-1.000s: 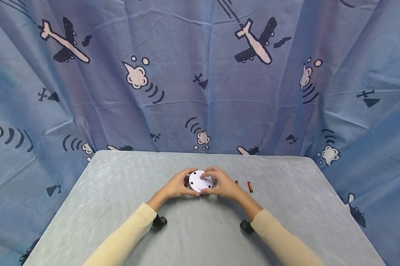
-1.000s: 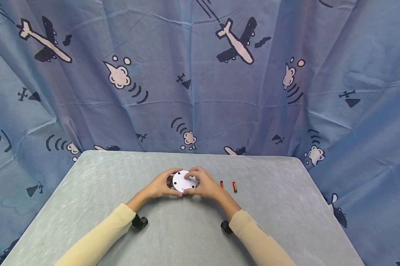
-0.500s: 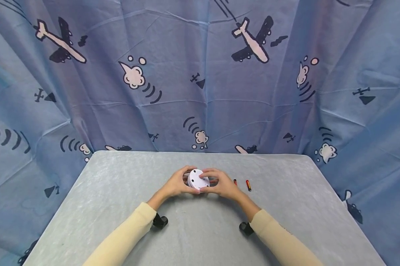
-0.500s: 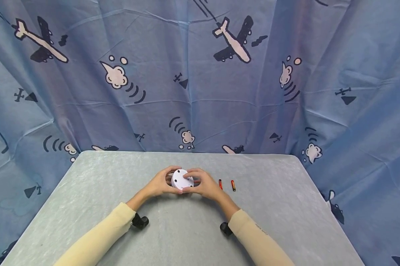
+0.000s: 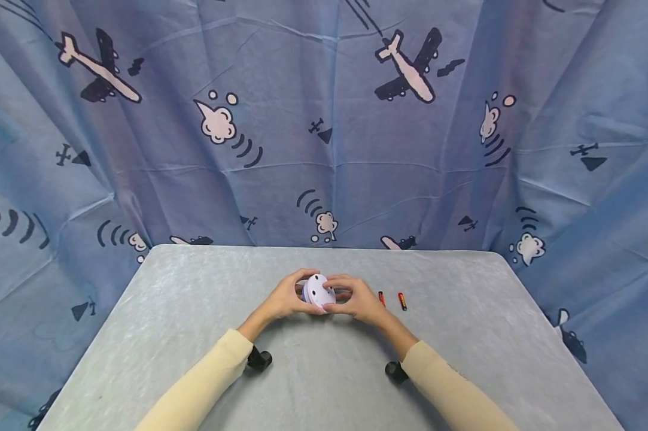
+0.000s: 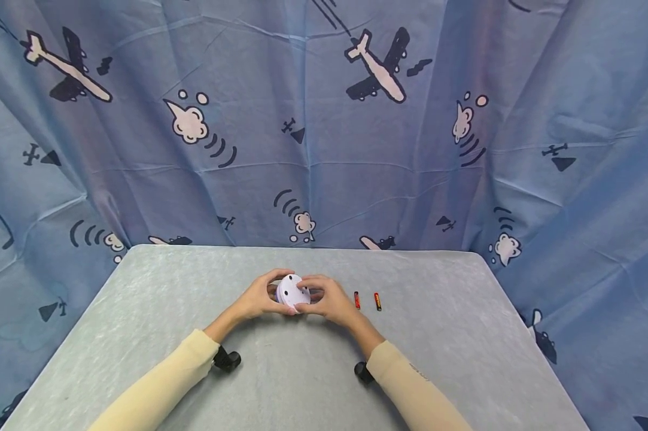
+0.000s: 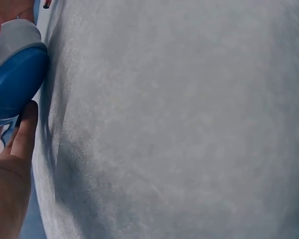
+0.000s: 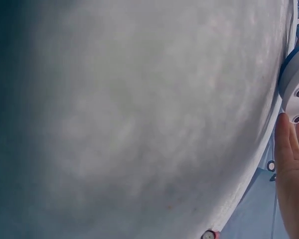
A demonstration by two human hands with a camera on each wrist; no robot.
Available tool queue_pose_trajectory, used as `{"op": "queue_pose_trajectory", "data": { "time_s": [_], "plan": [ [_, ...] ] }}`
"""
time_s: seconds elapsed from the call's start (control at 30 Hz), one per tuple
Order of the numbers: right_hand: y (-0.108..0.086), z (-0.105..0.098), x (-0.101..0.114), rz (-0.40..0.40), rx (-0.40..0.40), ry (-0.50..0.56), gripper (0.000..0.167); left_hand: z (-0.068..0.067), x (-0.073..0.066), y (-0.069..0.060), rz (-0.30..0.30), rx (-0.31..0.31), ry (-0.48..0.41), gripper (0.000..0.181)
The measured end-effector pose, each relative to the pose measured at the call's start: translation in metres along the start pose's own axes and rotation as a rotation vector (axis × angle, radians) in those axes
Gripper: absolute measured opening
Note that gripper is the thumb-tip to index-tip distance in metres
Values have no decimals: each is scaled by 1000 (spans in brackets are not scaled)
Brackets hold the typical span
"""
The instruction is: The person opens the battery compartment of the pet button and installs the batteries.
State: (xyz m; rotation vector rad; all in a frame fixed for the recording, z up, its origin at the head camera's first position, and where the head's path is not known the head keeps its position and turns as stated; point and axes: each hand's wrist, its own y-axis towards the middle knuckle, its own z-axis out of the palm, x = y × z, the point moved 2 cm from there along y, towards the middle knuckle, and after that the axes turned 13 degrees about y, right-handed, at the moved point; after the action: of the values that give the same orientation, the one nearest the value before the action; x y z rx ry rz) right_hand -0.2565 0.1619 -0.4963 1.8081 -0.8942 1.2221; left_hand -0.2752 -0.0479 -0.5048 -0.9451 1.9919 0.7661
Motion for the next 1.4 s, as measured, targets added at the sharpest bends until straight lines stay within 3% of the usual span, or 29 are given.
{"op": "queue_pose_trajectory", "data": {
  "time_s": [0.43, 0.7, 0.9, 1.27, 1.4],
  "plan": [
    [-1, 0, 4, -29, -11, -90, 43, 1, -4, 4, 24, 7, 26, 84],
    [-4, 1, 4, -78, -6, -111, 40, 2, -5, 3, -13, -10, 73, 83],
    [-3, 3, 4, -88, -5, -113, 41, 3, -6, 4, -33, -18, 57, 81],
    [-1, -1, 9, -74, 88, -118, 37, 2, -6, 3, -53, -32, 38, 81],
    [-3, -6, 10, -117, 98, -97, 32, 1, -7, 5, -43, -15, 41, 83]
  ]
}}
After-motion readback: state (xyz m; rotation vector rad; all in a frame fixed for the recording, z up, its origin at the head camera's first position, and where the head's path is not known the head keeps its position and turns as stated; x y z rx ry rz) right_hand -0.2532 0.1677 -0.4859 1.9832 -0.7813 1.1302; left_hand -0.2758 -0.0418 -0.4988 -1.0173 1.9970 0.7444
